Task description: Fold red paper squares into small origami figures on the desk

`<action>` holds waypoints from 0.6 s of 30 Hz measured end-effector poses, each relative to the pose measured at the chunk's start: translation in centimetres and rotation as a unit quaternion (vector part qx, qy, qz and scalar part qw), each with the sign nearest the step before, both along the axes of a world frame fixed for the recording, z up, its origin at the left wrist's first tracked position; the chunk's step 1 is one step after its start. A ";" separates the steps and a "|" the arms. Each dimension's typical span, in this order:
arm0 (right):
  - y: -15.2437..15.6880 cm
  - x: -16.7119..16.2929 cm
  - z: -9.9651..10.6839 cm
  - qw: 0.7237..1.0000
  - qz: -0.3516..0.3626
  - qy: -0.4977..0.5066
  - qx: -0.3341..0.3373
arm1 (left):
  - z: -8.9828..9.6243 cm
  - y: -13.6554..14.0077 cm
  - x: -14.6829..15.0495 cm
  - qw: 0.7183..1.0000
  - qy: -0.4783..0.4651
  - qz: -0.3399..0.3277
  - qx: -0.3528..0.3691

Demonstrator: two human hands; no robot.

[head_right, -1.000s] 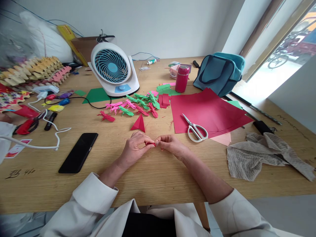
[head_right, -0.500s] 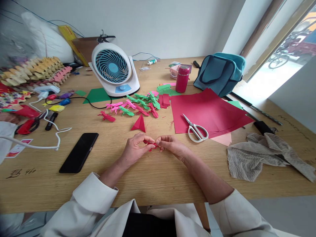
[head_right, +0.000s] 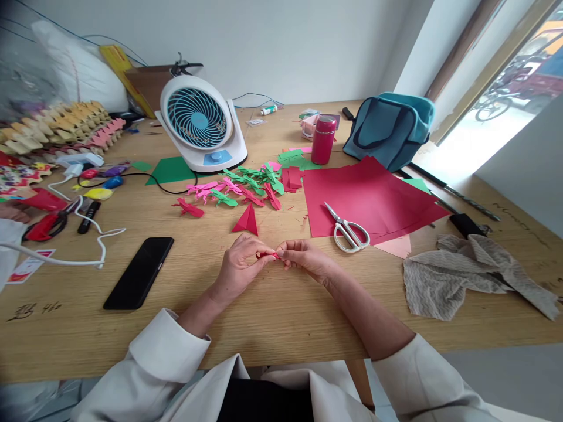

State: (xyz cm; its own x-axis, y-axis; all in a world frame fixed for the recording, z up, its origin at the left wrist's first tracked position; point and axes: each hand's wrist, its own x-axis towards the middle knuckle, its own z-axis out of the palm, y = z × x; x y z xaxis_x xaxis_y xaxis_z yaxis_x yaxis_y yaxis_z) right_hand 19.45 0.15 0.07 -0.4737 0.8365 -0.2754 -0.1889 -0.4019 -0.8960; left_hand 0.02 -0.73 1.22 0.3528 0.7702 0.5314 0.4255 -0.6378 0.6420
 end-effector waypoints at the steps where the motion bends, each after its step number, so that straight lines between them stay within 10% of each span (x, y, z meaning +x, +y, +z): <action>1: 0.0 0.0 0.0 1.000 0.001 0.000 0.002 | 0.0 0.0 0.0 1.000 0.000 -0.002 0.005; 18: 0.5 0.4 -0.9 0.994 0.004 -0.065 0.083 | -0.7 0.5 -0.1 0.998 -0.054 -0.026 -0.031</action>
